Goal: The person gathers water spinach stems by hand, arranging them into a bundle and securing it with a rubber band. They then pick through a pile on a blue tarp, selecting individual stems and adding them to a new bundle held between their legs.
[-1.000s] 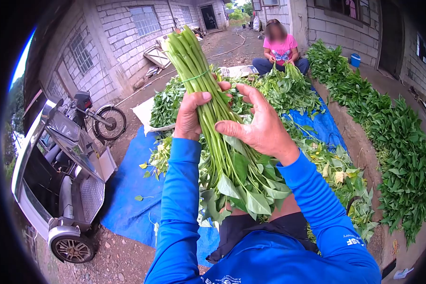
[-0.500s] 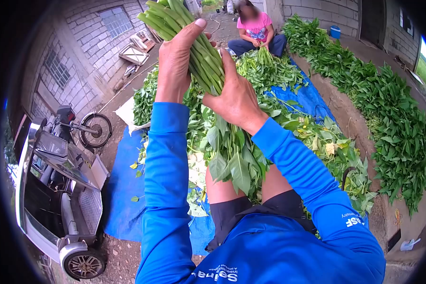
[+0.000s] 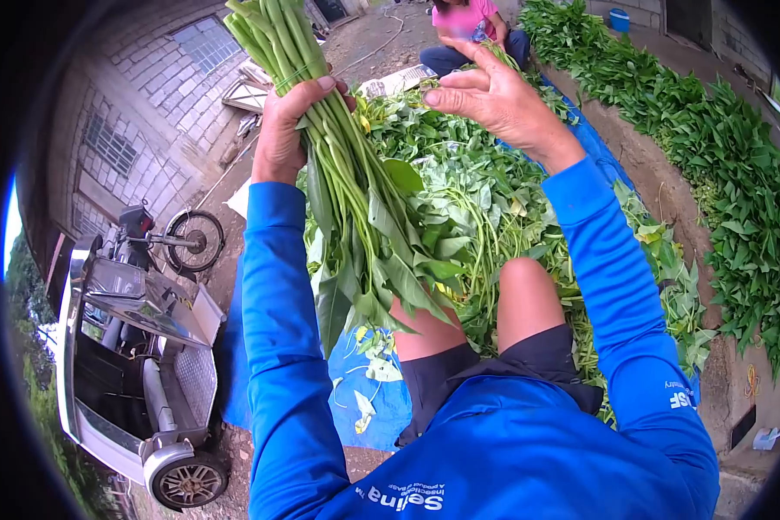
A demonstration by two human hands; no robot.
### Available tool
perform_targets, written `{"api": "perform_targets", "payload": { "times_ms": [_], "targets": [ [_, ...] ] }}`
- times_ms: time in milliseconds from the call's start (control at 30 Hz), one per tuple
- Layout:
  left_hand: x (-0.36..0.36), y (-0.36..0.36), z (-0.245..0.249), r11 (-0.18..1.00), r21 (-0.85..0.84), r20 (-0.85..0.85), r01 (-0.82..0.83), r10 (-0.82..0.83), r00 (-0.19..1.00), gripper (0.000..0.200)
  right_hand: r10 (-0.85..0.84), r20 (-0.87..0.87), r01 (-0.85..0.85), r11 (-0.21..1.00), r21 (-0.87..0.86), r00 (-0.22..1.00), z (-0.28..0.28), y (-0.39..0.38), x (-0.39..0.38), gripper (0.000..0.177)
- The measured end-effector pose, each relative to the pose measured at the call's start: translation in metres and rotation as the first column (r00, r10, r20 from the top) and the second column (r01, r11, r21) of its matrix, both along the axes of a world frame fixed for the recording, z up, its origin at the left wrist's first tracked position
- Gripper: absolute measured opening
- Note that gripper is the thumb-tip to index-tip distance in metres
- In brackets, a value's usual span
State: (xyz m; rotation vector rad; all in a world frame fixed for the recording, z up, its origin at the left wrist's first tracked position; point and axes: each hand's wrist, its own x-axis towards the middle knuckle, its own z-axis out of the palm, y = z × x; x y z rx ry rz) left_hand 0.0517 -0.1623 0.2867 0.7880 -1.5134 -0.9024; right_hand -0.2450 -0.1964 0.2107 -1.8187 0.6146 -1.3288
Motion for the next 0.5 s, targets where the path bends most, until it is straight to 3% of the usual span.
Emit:
{"api": "perform_targets", "payload": {
  "times_ms": [33, 167, 200, 267, 333, 467, 500],
  "targets": [
    [-0.006, 0.006, -0.001, 0.999, 0.046, -0.023, -0.013, 0.014, 1.0, 0.038, 0.029, 0.056, -0.03, 0.999, 0.023, 0.998, -0.005, 0.005, 0.01, 0.115],
    [-0.014, 0.004, -0.014, 0.967, 0.068, -0.223, 0.247, -0.226, 0.948, 0.046, 0.194, 0.176, -0.215, 0.97, 0.113, 0.965, -0.015, 0.028, 0.041, 0.115],
    [-0.017, 0.008, -0.014, 0.954, 0.08, -0.265, 0.29, -0.26, 0.929, 0.051, 0.16, 0.24, -0.173, 0.984, 0.037, 0.958, -0.019, 0.038, 0.052, 0.102],
    [-0.024, 0.01, -0.016, 0.922, 0.036, -0.325, 0.384, -0.353, 0.877, 0.054, -0.128, 0.202, 0.166, 0.969, -0.183, 0.971, -0.022, 0.053, 0.064, 0.06],
    [-0.023, 0.003, -0.019, 0.907, 0.01, -0.317, 0.421, -0.396, 0.862, 0.057, -0.066, 0.265, 0.092, 0.992, -0.089, 0.962, -0.019, 0.079, 0.068, 0.032],
    [-0.03, -0.001, -0.026, 0.907, 0.016, -0.328, 0.421, -0.393, 0.859, 0.058, -0.151, 0.018, 0.152, 0.985, -0.086, 0.988, -0.017, 0.098, 0.069, 0.024],
    [-0.03, -0.002, -0.026, 0.913, 0.024, -0.314, 0.407, -0.38, 0.87, 0.059, -0.133, 0.046, 0.135, 0.99, -0.038, 0.99, -0.021, 0.095, 0.07, 0.023]
  ]
}}
